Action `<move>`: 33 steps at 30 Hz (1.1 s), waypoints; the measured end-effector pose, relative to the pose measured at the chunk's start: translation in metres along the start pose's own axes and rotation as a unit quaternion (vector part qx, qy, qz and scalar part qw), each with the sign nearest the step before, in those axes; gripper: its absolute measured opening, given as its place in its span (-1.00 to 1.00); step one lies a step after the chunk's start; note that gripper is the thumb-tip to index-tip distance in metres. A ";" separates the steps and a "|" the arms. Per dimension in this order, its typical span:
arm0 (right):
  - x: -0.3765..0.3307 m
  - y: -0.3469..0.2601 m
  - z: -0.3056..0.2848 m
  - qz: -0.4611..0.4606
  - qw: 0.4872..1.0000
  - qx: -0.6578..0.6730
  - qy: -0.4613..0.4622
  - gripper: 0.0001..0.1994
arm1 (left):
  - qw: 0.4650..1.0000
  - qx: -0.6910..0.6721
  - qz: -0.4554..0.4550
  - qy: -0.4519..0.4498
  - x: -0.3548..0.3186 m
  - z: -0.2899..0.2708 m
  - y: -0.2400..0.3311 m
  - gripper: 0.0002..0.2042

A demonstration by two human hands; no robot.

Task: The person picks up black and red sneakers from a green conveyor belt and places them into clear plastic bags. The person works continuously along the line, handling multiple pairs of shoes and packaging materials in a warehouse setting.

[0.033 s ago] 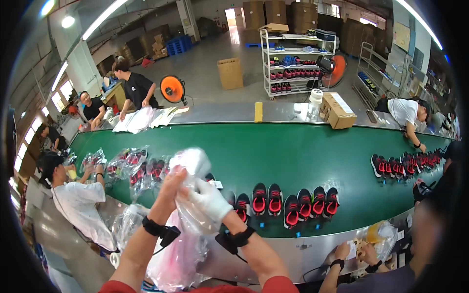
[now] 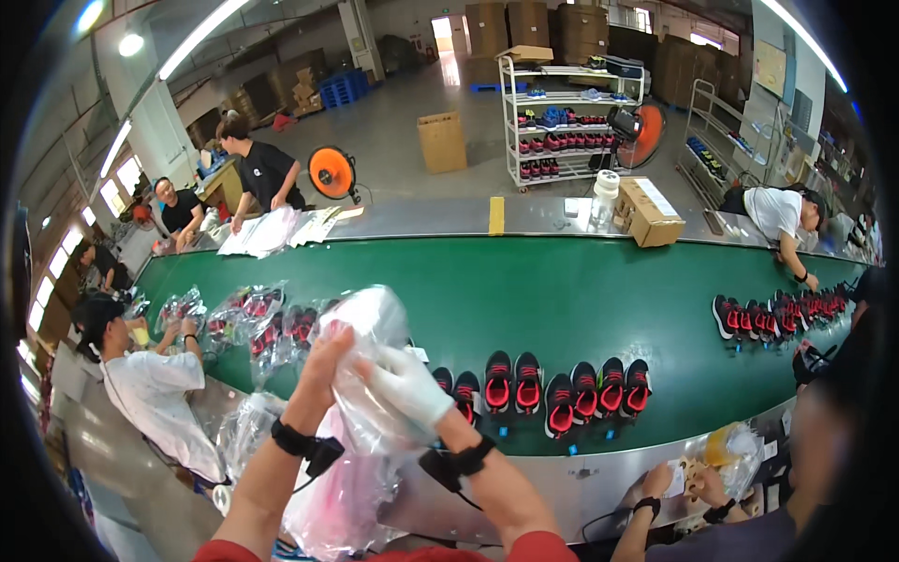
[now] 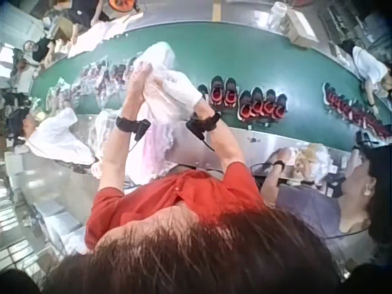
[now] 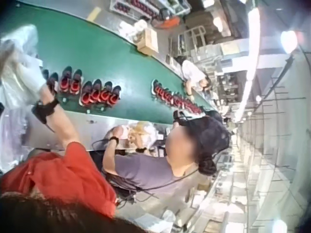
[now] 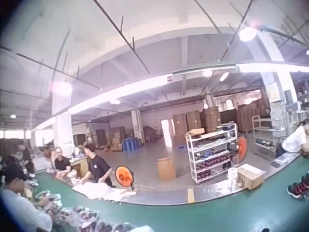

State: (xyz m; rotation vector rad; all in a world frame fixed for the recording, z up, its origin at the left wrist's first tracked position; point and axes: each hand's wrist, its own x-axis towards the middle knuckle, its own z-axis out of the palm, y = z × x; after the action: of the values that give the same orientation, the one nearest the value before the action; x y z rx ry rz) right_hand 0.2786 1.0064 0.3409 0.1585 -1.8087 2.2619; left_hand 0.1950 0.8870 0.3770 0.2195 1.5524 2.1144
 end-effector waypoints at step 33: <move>0.112 0.092 0.080 0.086 0.708 -0.645 -0.275 -0.82 | 0.809 0.493 0.249 0.202 0.053 -0.141 0.046 -0.66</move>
State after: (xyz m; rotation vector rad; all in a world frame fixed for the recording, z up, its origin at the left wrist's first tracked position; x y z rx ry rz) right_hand 0.1418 0.9237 0.2985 0.4113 -3.3140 0.4914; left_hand 0.0774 0.7833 0.3635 0.6047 3.0360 1.4800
